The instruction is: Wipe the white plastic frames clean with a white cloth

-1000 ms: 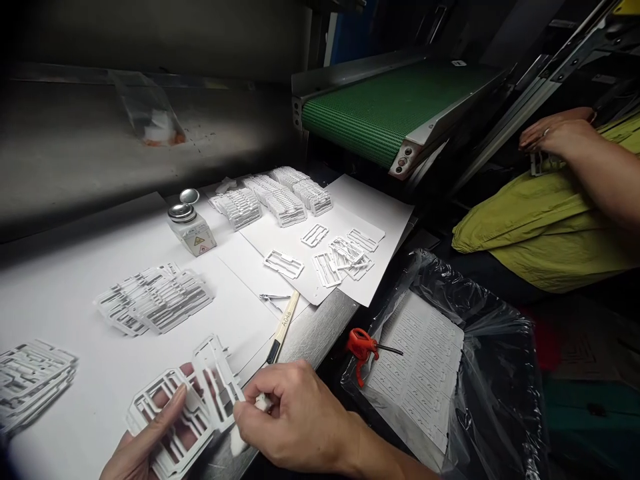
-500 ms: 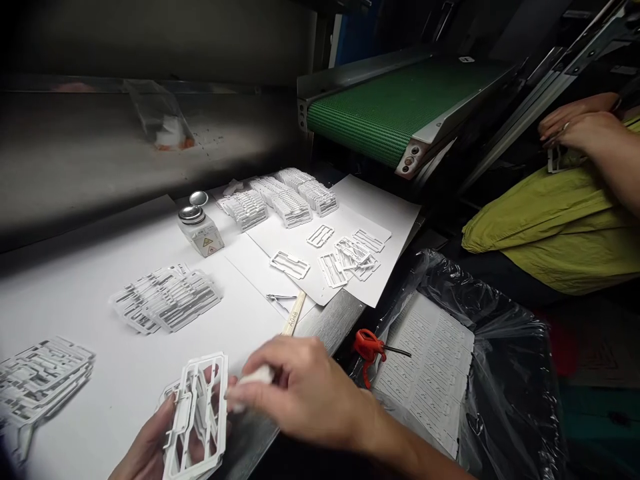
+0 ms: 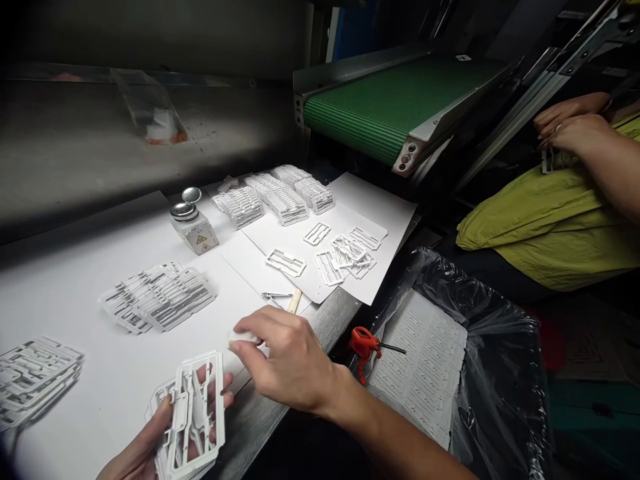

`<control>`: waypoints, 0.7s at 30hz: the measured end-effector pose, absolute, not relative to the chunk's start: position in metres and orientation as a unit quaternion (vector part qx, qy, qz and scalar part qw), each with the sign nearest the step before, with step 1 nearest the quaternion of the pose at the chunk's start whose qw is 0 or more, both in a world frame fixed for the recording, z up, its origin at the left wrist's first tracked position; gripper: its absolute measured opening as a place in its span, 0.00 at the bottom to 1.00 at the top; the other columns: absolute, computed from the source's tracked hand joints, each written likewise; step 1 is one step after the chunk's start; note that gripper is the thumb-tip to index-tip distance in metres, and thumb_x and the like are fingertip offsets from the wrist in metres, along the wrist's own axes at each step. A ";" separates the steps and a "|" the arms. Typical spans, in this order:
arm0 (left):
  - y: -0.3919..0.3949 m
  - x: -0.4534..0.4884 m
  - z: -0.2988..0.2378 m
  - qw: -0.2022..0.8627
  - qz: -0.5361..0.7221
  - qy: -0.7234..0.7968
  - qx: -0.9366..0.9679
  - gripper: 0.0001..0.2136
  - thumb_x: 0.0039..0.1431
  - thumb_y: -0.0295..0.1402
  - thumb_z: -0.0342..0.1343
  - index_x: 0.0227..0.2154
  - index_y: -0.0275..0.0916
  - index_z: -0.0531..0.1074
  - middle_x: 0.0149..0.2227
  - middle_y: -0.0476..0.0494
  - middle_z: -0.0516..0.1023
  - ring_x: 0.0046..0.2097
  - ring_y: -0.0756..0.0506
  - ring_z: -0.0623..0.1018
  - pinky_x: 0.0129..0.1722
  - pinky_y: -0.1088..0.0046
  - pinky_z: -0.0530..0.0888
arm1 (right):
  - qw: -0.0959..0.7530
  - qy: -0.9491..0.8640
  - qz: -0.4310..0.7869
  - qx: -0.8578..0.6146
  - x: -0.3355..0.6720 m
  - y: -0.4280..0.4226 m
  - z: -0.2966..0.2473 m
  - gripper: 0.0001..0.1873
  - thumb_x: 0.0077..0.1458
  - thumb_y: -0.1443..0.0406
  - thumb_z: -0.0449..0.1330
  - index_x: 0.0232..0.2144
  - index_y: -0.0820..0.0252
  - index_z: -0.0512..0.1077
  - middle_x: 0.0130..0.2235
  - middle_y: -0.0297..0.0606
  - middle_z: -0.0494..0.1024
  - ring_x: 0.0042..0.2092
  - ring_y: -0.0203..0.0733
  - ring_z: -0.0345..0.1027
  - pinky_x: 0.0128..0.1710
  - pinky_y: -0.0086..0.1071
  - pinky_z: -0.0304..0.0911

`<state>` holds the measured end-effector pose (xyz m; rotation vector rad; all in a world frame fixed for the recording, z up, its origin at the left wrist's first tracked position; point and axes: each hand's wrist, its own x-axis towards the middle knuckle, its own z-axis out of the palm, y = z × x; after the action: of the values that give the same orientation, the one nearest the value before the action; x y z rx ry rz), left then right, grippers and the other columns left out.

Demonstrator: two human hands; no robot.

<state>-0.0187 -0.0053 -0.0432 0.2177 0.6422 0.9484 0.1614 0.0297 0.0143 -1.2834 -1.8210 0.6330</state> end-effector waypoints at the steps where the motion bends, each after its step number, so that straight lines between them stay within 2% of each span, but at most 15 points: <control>1: -0.005 -0.019 -0.046 0.829 0.462 0.301 0.097 0.17 0.60 0.34 0.43 0.45 0.32 0.71 0.47 0.30 0.69 0.45 0.34 0.71 0.42 0.61 0.70 | 0.407 -0.715 0.251 -0.511 0.164 0.025 0.015 0.07 0.52 0.71 0.58 0.36 0.69 0.71 0.34 0.41 0.74 0.35 0.36 0.67 0.36 0.27 0.62; 5: -0.002 -0.018 -0.047 0.783 0.507 0.348 0.097 0.15 0.58 0.25 0.45 0.44 0.37 0.72 0.46 0.36 0.71 0.46 0.39 0.71 0.43 0.65 0.70 | 0.410 -0.726 0.288 -0.470 0.159 0.002 0.016 0.08 0.52 0.72 0.58 0.36 0.72 0.71 0.34 0.44 0.74 0.36 0.37 0.67 0.38 0.26 0.63; 10: -0.002 -0.015 -0.037 0.764 0.481 0.413 0.120 0.14 0.55 0.28 0.48 0.42 0.34 0.73 0.46 0.25 0.70 0.46 0.31 0.69 0.39 0.55 0.71 | 0.344 -0.737 0.381 -0.440 0.156 -0.023 0.011 0.07 0.50 0.69 0.61 0.33 0.70 0.73 0.30 0.43 0.75 0.33 0.36 0.68 0.34 0.25 0.63; 15: -0.004 -0.014 -0.039 0.744 0.502 0.428 0.110 0.14 0.55 0.25 0.47 0.41 0.33 0.74 0.46 0.22 0.70 0.48 0.31 0.68 0.40 0.56 0.71 | 0.318 -0.705 0.415 -0.479 0.164 -0.030 0.009 0.07 0.49 0.68 0.61 0.32 0.67 0.73 0.29 0.39 0.74 0.30 0.35 0.67 0.31 0.25 0.61; 21: -0.005 -0.016 -0.042 0.771 0.508 0.373 0.096 0.14 0.58 0.29 0.47 0.45 0.32 0.72 0.47 0.22 0.69 0.48 0.32 0.68 0.43 0.58 0.70 | 0.282 -0.677 0.411 -0.541 0.161 -0.029 0.011 0.03 0.47 0.69 0.57 0.24 0.65 0.71 0.22 0.34 0.68 0.23 0.31 0.60 0.22 0.23 0.55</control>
<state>-0.0155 -0.0052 -0.0419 0.2081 0.8083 1.1018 0.1611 -0.0291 0.0111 -1.4496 -1.8131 1.1004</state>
